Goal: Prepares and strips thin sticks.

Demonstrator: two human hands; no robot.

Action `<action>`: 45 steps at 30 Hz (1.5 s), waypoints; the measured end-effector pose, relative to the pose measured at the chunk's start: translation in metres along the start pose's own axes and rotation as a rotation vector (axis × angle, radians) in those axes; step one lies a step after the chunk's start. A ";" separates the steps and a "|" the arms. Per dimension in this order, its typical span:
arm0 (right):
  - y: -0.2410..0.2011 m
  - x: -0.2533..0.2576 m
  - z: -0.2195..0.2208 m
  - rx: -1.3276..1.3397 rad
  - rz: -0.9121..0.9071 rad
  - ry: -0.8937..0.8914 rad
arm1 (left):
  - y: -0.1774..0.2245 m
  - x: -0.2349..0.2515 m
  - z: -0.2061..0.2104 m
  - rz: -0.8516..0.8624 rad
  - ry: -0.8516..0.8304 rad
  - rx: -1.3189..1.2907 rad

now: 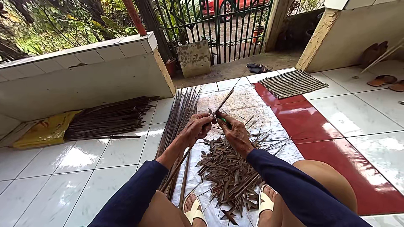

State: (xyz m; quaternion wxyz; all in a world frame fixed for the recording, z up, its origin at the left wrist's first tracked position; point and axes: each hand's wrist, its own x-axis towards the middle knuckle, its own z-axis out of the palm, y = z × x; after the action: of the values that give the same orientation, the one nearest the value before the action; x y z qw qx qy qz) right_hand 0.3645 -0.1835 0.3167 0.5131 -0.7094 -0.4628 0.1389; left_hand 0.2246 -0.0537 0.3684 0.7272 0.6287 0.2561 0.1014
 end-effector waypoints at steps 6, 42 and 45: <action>0.002 0.002 0.002 -0.040 0.020 0.011 | 0.003 -0.001 -0.004 -0.019 -0.029 0.020; 0.014 0.007 -0.020 0.077 -0.050 -0.003 | 0.005 -0.021 -0.032 -0.040 -0.069 0.090; 0.014 0.004 -0.010 0.106 -0.063 -0.107 | 0.008 -0.019 -0.026 -0.033 -0.104 0.077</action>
State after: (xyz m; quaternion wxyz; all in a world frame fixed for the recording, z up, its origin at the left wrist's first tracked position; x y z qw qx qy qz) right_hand 0.3805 -0.1867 0.3101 0.5288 -0.6577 -0.5037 0.1847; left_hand 0.1968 -0.0387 0.3790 0.7163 0.6566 0.2318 0.0466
